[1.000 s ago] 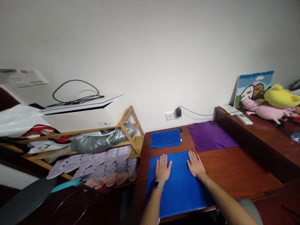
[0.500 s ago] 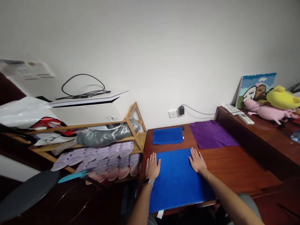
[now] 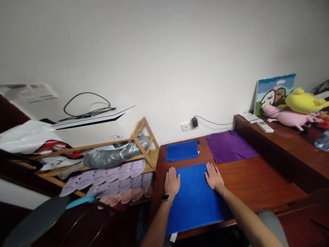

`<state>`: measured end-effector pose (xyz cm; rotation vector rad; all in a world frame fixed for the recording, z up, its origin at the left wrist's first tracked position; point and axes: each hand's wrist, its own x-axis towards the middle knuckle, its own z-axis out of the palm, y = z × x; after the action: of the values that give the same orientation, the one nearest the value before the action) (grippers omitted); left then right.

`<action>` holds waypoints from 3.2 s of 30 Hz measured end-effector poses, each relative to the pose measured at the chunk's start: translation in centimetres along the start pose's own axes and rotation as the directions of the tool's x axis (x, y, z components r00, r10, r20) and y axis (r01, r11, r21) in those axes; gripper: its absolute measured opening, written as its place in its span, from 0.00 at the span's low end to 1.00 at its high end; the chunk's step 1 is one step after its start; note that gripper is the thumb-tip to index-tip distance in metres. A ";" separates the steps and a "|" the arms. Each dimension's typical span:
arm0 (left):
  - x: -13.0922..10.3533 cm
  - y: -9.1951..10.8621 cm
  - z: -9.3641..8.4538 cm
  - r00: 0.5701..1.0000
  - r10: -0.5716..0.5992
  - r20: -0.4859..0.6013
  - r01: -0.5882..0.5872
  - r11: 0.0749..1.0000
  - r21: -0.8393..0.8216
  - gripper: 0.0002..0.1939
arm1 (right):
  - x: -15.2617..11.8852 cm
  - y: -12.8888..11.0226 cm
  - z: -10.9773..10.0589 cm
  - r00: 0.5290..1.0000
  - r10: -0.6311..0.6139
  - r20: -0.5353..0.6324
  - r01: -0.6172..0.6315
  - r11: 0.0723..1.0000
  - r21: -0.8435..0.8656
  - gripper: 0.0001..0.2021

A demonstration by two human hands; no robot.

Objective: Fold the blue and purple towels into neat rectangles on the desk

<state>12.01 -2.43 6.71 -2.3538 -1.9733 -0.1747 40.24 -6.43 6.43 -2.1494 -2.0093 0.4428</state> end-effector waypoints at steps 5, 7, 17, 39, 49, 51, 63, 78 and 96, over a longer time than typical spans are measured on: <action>0.5 12.3 1.0 0.956 0.292 0.026 -0.282 0.941 -0.189 0.34 | 0.0 0.1 -0.1 1.000 -0.027 0.008 0.027 1.000 -0.008 0.35; 0.5 15.4 1.6 0.935 0.354 0.036 -0.338 0.915 -0.218 0.34 | 0.0 0.2 -0.1 0.999 -0.048 0.025 0.049 0.998 -0.030 0.34; -0.3 -2.5 1.0 0.998 -0.011 0.066 0.013 1.000 -0.021 0.34 | 0.3 0.4 0.5 1.000 -0.011 -0.007 0.011 1.000 0.008 0.35; 0.3 0.4 -0.8 0.996 0.073 -0.058 -0.075 0.997 -0.017 0.34 | 0.3 0.3 0.6 1.000 -0.004 -0.012 0.003 1.000 -0.016 0.35; 0.9 14.5 1.9 0.951 0.307 0.036 -0.291 0.927 -0.235 0.34 | 0.2 0.2 0.1 0.999 -0.025 0.020 0.025 1.000 -0.012 0.34; 0.8 11.8 1.8 0.962 0.270 0.041 -0.256 0.945 -0.203 0.35 | 0.3 0.3 0.1 1.000 -0.018 0.007 0.018 1.000 -0.005 0.35; -0.8 -4.8 2.2 1.000 -0.021 -0.003 0.021 0.998 -0.066 0.35 | 0.1 0.2 0.0 1.000 0.003 0.009 -0.002 0.999 -0.040 0.35; -0.5 -4.4 2.3 1.000 -0.027 0.002 0.027 0.998 -0.049 0.36 | 0.1 0.1 -0.1 1.000 0.003 0.011 -0.003 1.000 -0.027 0.35; 1.6 12.0 0.8 0.947 0.322 0.013 -0.320 0.944 -0.075 0.33 | 0.2 0.3 -0.3 1.000 -0.029 0.011 0.029 0.999 0.036 0.35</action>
<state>24.13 -2.91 6.39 -2.6925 -1.5842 -0.2005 40.61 -6.22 6.56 -2.0986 -2.0200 0.4838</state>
